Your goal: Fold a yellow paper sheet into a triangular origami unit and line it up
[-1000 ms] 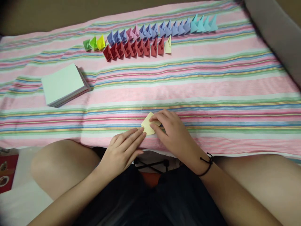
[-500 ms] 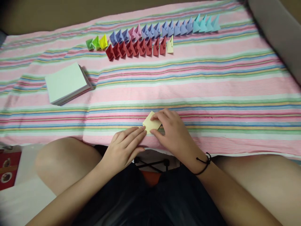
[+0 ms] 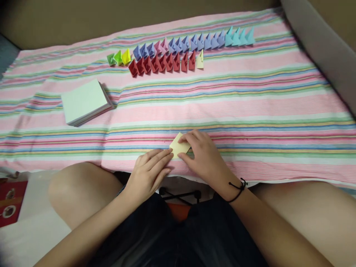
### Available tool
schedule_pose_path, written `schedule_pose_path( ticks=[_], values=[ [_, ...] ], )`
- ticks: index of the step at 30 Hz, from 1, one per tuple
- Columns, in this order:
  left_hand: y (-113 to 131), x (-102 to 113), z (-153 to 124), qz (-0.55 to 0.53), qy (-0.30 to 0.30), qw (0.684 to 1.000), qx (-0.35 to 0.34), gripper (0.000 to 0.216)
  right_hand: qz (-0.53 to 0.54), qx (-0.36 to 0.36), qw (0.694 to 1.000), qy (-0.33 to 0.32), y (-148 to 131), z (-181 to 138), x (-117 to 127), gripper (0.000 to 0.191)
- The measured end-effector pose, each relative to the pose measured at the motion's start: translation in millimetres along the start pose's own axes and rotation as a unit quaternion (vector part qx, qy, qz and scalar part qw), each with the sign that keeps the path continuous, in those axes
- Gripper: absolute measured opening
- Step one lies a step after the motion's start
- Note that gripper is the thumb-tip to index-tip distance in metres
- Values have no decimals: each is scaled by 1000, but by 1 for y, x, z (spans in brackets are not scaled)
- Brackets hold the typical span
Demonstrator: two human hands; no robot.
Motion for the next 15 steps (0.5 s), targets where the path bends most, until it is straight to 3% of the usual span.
schedule_pose_path(
  ticks=[11,15],
  values=[
    [5,-2,-3,36,13,998,52,33,7,-20,1000,-12,-2,1,1,21],
    [4,-3,-4,81,14,996,38,37,13,-11,1000,-11,-1,1,0,20]
  ],
)
Point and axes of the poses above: each hand's wrist, its own z-axis towards the middle knuckle, its own x-axis out of the back of the hand, y = z × x, the point moved 3 cm from there along z, towards the middle knuckle, and after that the axes turned 1 degree about -y, right-handed, at the moved point
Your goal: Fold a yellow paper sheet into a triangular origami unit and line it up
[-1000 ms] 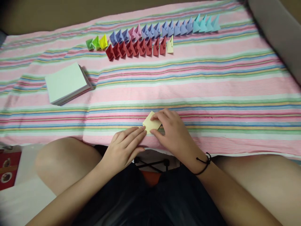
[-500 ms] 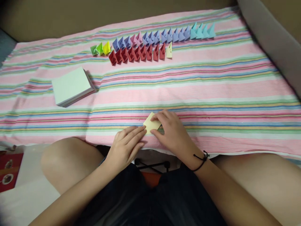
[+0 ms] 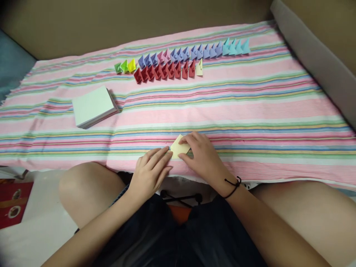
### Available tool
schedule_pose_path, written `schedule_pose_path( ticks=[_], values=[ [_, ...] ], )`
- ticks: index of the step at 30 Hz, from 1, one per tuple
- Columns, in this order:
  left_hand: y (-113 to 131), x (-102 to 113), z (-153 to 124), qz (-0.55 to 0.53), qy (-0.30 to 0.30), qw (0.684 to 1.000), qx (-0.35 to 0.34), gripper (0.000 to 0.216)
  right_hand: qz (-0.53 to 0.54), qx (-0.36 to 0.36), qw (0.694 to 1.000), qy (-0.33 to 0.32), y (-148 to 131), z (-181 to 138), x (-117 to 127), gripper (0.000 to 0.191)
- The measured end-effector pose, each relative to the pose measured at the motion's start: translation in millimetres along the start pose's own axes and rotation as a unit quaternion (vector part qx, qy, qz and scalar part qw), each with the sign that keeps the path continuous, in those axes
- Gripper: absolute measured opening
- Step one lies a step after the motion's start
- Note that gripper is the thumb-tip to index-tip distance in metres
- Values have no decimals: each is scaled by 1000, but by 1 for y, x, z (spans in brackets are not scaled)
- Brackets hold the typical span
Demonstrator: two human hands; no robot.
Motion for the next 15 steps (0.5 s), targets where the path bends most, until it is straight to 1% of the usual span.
schedule_pose_path(
  ticks=[2,6,15],
  values=[
    [-2,0,0,2,-3,1000,5,36,1,-2,1000,-5,0,0,0,19],
    [-6,0,3,-22,-1,999,35,34,2,-6,1000,-5,0,0,0,17],
    [-3,-1,7,-52,17,997,61,34,1,3,1000,-5,1,0,-1,18]
  ],
)
Point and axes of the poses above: each hand's wrist, its own z-axis towards the middle knuckle, its own x-axis out of the back of the hand, y = z × x, the point moved 3 cm from there along z, towards the middle knuckle, and after that the axes turned 1 degree about -y, right-handed, at the moved point
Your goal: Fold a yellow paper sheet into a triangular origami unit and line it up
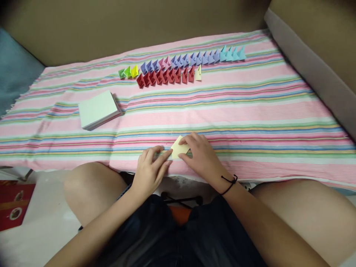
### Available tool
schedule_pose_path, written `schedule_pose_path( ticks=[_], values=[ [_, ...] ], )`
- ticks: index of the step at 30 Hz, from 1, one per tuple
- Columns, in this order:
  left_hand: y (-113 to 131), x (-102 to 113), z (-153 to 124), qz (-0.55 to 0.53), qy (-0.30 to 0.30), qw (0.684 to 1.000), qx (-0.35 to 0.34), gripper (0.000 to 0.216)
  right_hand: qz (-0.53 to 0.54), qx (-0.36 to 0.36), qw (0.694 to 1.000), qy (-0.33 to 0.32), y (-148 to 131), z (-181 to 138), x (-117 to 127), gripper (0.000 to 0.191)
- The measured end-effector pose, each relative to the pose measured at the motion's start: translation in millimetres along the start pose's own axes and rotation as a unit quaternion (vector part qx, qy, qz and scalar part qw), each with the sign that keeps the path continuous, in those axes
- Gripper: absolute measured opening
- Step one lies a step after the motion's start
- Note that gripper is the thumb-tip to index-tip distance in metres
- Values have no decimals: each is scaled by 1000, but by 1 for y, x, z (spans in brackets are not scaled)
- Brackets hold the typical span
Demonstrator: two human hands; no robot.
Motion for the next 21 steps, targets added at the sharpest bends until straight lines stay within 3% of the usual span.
schedule_pose_path(
  ticks=[14,21],
  values=[
    [-10,1,17,-185,74,976,87,16,-3,-2,1000,0,1,1,0,19],
    [-21,-2,37,-233,49,970,42,12,4,-1,1000,3,1,2,0,19]
  ],
)
Point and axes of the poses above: each hand's wrist, its own z-axis towards the middle knuckle, its own x-axis out of the back of the hand, y = z × x, the point moved 3 cm from there along z, towards the middle knuckle, and after that the axes turned 1 degree about -y, right-handed, at the moved point
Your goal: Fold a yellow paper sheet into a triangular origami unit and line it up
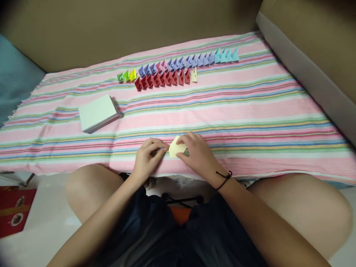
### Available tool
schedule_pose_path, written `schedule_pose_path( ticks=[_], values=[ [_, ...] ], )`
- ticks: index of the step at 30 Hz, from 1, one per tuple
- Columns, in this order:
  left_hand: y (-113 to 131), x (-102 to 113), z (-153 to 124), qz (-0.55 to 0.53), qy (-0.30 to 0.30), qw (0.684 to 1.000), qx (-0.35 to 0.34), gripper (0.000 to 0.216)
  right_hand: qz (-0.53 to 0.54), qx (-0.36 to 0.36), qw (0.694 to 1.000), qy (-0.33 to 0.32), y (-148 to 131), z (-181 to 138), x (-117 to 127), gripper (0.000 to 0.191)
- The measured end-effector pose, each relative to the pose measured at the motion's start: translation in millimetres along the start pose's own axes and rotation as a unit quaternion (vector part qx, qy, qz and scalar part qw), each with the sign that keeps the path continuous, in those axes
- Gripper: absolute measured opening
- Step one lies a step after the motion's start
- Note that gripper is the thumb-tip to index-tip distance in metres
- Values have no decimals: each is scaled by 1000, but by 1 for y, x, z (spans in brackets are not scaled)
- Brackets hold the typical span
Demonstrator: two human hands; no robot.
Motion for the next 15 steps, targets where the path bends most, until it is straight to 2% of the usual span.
schedule_pose_path(
  ticks=[6,15],
  values=[
    [-3,1,9,-6,-36,999,21,7,6,-2,1000,1,0,0,0,18],
    [-3,-3,8,4,-15,1000,27,8,5,4,1000,5,1,0,0,19]
  ],
)
Point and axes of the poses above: each hand's wrist, its own z-axis towards the middle knuckle, its own x-axis out of the back of the hand, y = z × x, the point moved 3 cm from there along z, towards the middle knuckle, and after that the axes turned 1 degree about -y, right-handed, at the moved point
